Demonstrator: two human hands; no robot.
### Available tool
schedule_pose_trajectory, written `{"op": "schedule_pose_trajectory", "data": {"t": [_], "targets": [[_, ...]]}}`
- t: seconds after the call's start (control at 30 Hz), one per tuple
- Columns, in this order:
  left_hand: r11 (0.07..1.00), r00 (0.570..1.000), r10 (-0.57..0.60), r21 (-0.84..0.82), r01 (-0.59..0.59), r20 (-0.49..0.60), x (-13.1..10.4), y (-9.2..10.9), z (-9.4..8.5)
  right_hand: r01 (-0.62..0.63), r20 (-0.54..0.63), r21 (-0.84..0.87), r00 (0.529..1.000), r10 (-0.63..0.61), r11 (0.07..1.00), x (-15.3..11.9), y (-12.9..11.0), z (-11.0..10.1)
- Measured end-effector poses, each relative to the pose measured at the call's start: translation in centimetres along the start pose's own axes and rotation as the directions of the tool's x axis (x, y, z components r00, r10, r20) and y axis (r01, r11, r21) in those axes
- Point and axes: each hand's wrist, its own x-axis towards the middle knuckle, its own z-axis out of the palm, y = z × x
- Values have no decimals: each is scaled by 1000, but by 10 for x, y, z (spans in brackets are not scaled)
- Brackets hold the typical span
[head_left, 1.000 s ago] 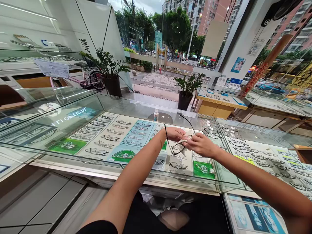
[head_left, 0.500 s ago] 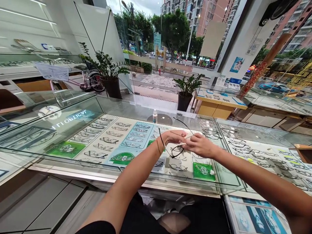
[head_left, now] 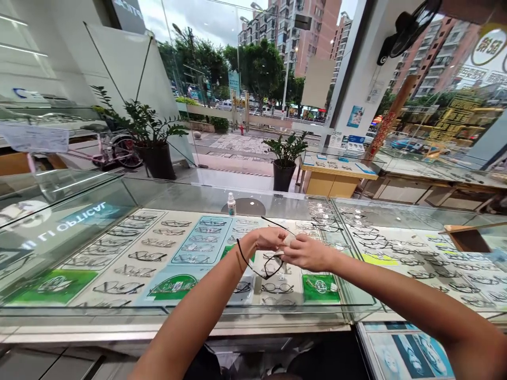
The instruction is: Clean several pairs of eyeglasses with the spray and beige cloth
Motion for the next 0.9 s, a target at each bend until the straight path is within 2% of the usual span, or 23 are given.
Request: {"op": "schedule_pose_trajectory", "data": {"t": [0.2, 0.53, 0.67, 0.8, 0.9], "targets": [[999, 998, 28, 36, -26, -61, -3, 3, 2, -24, -10, -2, 1000, 24, 1000, -1, 0, 4], [987, 984, 107, -107, -123, -144, 5, 13, 24, -151, -31, -14, 988, 150, 988, -2, 8, 8], [977, 974, 109, -162, -142, -198, 6, 12, 18, -178, -95, -7, 980, 176, 984, -2, 9, 11], [975, 975, 90, -180, -127, -201, -2, 14, 9, -194, -119, 22, 974, 195, 981, -2, 4, 16], [977, 976, 79, -177, -116, -205, -5, 14, 9, -196, -135, 17, 971, 197, 980, 0, 0, 19]]}}
